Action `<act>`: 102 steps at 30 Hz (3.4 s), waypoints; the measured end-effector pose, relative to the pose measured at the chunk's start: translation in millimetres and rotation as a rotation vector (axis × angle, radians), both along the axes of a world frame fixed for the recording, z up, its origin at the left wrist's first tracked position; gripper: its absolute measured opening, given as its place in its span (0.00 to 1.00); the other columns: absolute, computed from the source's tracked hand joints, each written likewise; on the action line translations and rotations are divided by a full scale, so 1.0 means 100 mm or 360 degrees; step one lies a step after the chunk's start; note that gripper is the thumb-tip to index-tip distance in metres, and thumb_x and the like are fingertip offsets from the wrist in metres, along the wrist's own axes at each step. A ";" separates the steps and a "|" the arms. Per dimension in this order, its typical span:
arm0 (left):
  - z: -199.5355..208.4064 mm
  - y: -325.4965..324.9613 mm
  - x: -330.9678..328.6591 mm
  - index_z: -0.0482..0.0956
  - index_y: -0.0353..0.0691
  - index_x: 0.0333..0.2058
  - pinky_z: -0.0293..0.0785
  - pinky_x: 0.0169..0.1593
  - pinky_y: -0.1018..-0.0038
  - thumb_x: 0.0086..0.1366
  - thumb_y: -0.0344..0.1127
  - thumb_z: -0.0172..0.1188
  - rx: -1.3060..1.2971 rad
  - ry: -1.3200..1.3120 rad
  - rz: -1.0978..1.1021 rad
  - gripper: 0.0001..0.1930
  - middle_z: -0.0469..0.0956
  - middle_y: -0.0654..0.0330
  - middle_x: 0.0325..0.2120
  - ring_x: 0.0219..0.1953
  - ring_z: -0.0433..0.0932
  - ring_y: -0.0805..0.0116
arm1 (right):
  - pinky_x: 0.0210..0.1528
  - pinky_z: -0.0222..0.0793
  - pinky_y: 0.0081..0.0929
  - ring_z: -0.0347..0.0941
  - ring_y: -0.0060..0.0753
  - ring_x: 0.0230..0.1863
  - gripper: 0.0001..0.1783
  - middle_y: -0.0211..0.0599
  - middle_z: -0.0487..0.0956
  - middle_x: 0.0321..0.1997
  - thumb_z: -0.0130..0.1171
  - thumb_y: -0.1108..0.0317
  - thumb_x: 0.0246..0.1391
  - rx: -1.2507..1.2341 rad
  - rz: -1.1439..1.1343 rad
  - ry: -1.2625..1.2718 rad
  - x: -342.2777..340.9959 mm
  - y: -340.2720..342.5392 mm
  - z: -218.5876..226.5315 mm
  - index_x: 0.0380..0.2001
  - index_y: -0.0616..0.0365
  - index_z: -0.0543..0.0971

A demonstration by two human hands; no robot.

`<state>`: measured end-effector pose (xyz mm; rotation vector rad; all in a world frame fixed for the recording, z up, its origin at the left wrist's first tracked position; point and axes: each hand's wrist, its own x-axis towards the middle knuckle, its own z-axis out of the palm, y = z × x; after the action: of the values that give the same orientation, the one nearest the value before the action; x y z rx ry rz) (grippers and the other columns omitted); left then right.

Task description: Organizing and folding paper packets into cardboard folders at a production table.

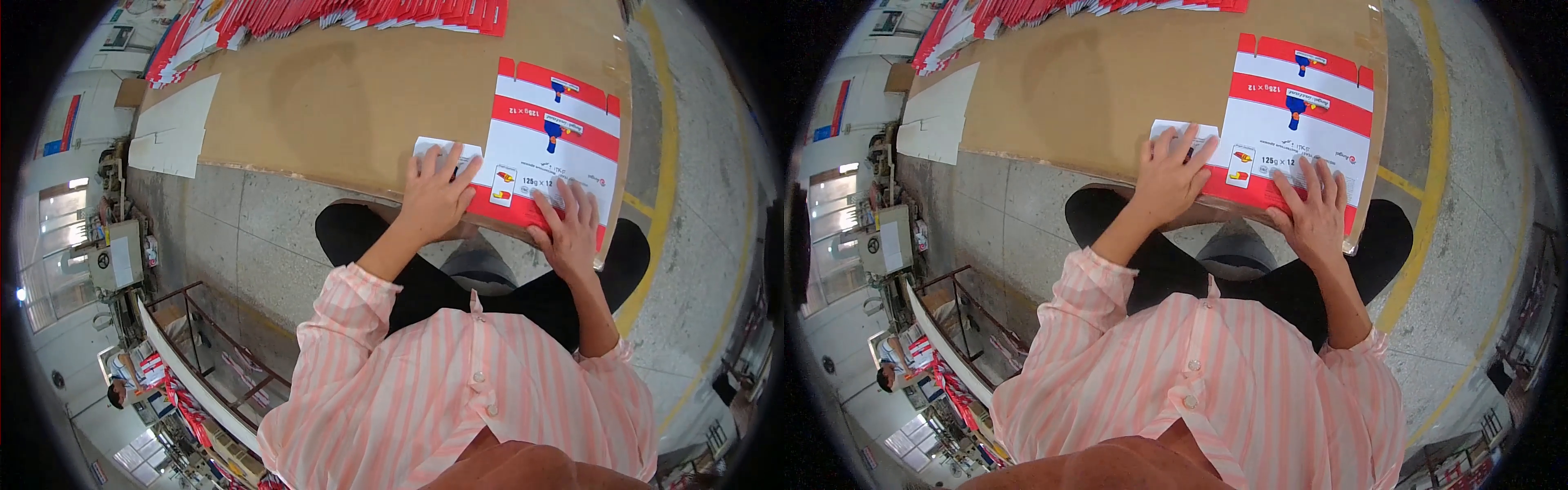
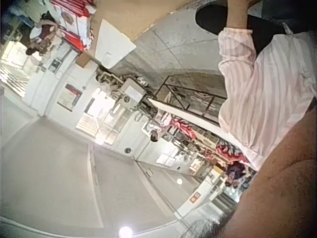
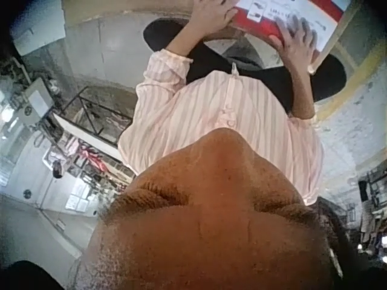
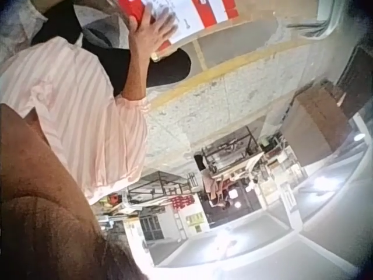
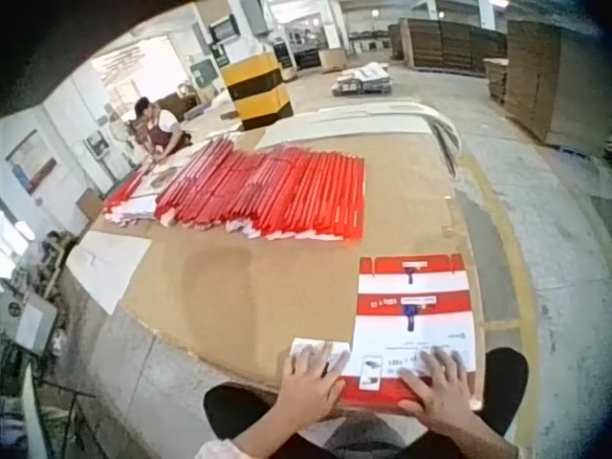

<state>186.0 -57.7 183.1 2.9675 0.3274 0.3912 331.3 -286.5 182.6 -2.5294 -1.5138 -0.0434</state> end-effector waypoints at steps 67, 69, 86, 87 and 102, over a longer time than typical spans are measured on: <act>-0.18 1.13 -0.49 0.75 0.41 0.51 0.59 0.60 0.54 0.57 0.35 0.59 -0.0330 -0.0294 0.0838 0.21 0.70 0.52 0.54 0.58 0.65 0.50 | 0.72 0.40 0.46 0.35 0.53 0.74 0.78 0.61 0.39 0.73 0.63 0.23 0.31 0.1130 -0.0065 0.2238 2.06 6.50 -0.30 0.68 0.70 0.37; -0.19 1.14 -0.44 0.75 0.42 0.51 0.60 0.60 0.54 0.57 0.35 0.59 -0.0356 -0.0323 0.0789 0.21 0.70 0.52 0.54 0.58 0.65 0.51 | 0.72 0.40 0.45 0.36 0.53 0.74 0.76 0.60 0.40 0.73 0.61 0.24 0.34 0.1257 0.0128 0.2306 2.22 6.48 -0.25 0.68 0.70 0.38; -0.18 1.14 -0.54 0.73 0.45 0.53 0.58 0.61 0.53 0.59 0.38 0.58 -0.0316 -0.0190 0.0862 0.22 0.68 0.51 0.55 0.59 0.64 0.50 | 0.71 0.42 0.44 0.42 0.56 0.73 0.76 0.59 0.46 0.72 0.62 0.27 0.37 0.1145 0.0114 0.1661 1.64 6.91 -0.12 0.68 0.66 0.29; -0.18 1.14 -0.51 0.73 0.45 0.53 0.58 0.61 0.53 0.59 0.38 0.58 -0.0309 -0.0200 0.0844 0.22 0.68 0.51 0.55 0.59 0.64 0.50 | 0.71 0.45 0.40 0.46 0.52 0.72 0.75 0.60 0.50 0.71 0.65 0.31 0.39 0.1202 0.0367 0.1760 1.77 6.94 -0.17 0.67 0.68 0.29; -0.19 1.15 -0.63 0.75 0.43 0.50 0.61 0.58 0.54 0.58 0.36 0.58 -0.0257 -0.0298 0.0906 0.20 0.69 0.54 0.53 0.58 0.65 0.50 | 0.68 0.54 0.33 0.58 0.37 0.67 0.48 0.45 0.60 0.68 0.63 0.59 0.55 0.1311 0.0460 0.2200 1.38 6.42 -0.26 0.69 0.63 0.47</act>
<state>123.3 57.6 164.5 2.6066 1.1236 0.6564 469.6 355.5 156.8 -1.0971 -0.8803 0.7612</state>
